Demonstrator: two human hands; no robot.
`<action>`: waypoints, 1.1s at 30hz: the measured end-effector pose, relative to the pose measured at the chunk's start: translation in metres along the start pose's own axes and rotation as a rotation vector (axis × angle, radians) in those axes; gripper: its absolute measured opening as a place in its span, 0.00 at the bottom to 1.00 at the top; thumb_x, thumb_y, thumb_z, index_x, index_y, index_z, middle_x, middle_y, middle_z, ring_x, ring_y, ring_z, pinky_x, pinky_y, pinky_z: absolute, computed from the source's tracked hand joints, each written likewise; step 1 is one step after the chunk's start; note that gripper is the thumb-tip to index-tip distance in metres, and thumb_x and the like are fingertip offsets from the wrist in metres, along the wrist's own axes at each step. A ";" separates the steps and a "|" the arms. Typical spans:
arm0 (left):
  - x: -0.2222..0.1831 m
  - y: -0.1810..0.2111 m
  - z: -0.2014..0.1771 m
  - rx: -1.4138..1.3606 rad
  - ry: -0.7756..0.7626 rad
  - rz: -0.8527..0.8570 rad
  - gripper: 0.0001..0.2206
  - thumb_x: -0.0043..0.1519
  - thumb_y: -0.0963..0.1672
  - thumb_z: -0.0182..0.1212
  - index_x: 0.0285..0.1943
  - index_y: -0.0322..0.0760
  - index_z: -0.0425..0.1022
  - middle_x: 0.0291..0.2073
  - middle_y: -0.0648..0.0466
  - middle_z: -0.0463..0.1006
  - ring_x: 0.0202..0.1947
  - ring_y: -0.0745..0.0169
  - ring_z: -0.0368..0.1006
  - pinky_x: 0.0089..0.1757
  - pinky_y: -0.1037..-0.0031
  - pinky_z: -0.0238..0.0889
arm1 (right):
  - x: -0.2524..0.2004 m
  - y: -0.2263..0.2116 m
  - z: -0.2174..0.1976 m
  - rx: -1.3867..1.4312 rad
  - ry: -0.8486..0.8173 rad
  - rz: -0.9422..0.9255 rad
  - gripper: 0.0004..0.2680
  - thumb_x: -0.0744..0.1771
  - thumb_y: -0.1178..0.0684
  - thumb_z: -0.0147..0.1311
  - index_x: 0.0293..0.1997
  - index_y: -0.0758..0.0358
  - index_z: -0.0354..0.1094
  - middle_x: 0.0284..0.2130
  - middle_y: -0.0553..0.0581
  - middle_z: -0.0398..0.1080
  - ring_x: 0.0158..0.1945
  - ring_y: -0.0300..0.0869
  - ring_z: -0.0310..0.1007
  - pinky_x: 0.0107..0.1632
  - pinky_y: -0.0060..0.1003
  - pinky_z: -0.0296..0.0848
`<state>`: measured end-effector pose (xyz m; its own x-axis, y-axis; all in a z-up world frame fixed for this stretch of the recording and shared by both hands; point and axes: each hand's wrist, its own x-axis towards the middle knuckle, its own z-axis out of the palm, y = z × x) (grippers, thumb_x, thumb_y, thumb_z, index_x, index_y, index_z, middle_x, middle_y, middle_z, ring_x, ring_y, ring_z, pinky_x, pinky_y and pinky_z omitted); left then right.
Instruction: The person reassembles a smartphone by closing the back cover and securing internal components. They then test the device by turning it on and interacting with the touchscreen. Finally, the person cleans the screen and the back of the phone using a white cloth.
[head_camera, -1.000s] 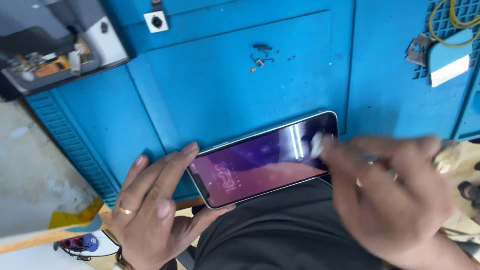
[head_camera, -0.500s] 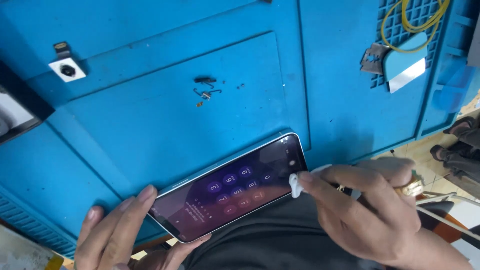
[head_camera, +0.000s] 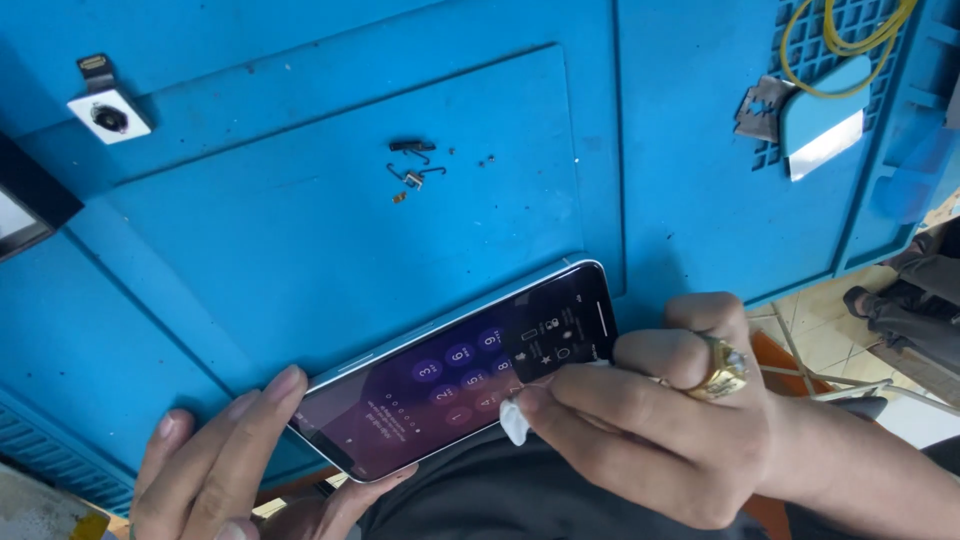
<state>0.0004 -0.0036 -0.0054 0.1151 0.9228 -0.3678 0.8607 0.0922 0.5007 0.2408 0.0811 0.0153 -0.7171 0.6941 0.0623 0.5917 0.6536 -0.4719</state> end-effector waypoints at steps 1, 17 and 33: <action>-0.001 -0.001 0.000 0.021 0.024 0.036 0.19 0.56 0.49 0.35 0.51 0.36 0.62 0.47 0.55 0.66 0.49 0.55 0.61 0.60 0.69 0.44 | 0.003 -0.003 0.004 -0.016 0.053 -0.039 0.02 0.62 0.55 0.48 0.31 0.53 0.65 0.26 0.44 0.65 0.24 0.37 0.52 0.28 0.35 0.49; -0.015 -0.022 -0.005 -0.076 0.448 0.501 0.23 0.67 0.48 0.42 0.65 0.41 0.36 0.51 0.44 0.68 0.51 0.56 0.68 0.59 0.67 0.54 | 0.065 -0.097 0.036 -0.019 0.212 -0.094 0.06 0.64 0.60 0.44 0.28 0.57 0.65 0.26 0.47 0.63 0.22 0.39 0.50 0.33 0.33 0.42; -0.042 -0.002 -0.004 -0.008 0.379 0.369 0.43 0.55 0.56 0.58 0.66 0.42 0.26 0.58 0.55 0.66 0.58 0.53 0.63 0.50 0.69 0.61 | 0.012 -0.113 0.032 -0.247 0.387 0.080 0.05 0.64 0.62 0.49 0.28 0.56 0.63 0.25 0.51 0.60 0.25 0.42 0.53 0.33 0.37 0.45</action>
<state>-0.0088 -0.0412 0.0125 0.2208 0.9648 0.1428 0.7930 -0.2628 0.5496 0.1539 0.0059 0.0416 -0.5032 0.7762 0.3799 0.7434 0.6129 -0.2676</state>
